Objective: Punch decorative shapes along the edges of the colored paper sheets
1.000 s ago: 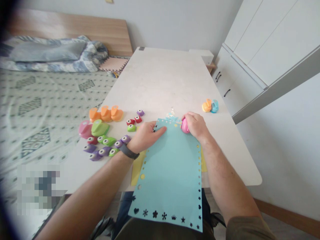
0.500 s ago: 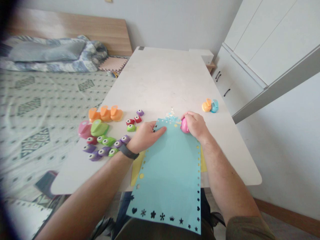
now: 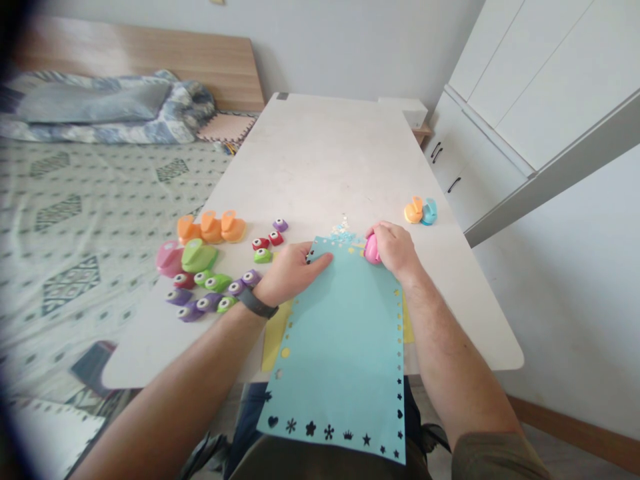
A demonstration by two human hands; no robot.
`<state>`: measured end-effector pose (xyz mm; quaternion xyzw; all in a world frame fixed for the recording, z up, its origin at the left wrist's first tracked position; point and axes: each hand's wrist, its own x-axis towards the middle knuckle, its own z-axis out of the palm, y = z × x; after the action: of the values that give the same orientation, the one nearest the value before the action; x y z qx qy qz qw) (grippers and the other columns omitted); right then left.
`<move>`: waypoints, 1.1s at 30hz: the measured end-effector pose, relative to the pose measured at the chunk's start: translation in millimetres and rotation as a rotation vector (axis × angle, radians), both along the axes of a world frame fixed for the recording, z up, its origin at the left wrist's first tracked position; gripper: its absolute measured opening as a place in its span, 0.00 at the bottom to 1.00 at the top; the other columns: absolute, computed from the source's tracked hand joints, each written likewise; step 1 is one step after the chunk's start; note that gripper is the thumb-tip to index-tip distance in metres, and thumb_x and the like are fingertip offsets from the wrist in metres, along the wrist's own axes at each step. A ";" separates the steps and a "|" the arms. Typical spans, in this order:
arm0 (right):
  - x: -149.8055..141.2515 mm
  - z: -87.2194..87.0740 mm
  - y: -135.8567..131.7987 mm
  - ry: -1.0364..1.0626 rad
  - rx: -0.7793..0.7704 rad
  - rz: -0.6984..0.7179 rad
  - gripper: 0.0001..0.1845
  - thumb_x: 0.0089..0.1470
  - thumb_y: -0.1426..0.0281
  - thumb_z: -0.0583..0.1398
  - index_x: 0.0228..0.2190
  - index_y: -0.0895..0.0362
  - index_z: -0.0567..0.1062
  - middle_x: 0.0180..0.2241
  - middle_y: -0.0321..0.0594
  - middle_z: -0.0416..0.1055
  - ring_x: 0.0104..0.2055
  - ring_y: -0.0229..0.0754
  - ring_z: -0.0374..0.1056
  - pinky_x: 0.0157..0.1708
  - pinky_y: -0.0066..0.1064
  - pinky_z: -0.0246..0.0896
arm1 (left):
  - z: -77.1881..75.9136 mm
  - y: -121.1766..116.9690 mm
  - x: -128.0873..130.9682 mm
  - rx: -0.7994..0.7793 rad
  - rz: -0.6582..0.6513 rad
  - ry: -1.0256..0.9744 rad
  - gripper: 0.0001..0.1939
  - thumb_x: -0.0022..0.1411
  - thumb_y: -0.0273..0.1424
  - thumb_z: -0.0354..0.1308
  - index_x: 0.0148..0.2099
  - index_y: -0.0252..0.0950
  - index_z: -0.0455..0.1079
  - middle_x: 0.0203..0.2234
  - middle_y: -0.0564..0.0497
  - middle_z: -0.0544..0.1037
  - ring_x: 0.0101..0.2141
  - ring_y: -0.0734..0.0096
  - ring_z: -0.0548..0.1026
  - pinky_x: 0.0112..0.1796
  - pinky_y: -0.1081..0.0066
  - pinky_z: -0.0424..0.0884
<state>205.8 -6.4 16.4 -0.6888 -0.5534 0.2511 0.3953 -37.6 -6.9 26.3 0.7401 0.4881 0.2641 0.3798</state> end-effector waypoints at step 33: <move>-6.4 2.2 -1.3 0.082 0.018 0.009 0.18 0.58 0.61 0.53 0.29 0.53 0.80 0.27 0.37 0.76 0.34 0.45 0.70 0.33 0.33 0.60 | -2.1 0.5 1.8 0.000 -0.016 0.046 0.19 0.64 0.43 0.55 0.26 0.36 0.63 0.20 0.56 0.60 0.25 0.74 0.61 0.26 0.71 0.51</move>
<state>199.4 -7.7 18.6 -0.6718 -0.5421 0.2758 0.4229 -35.9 -6.4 24.2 0.7499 0.4907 0.2438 0.3707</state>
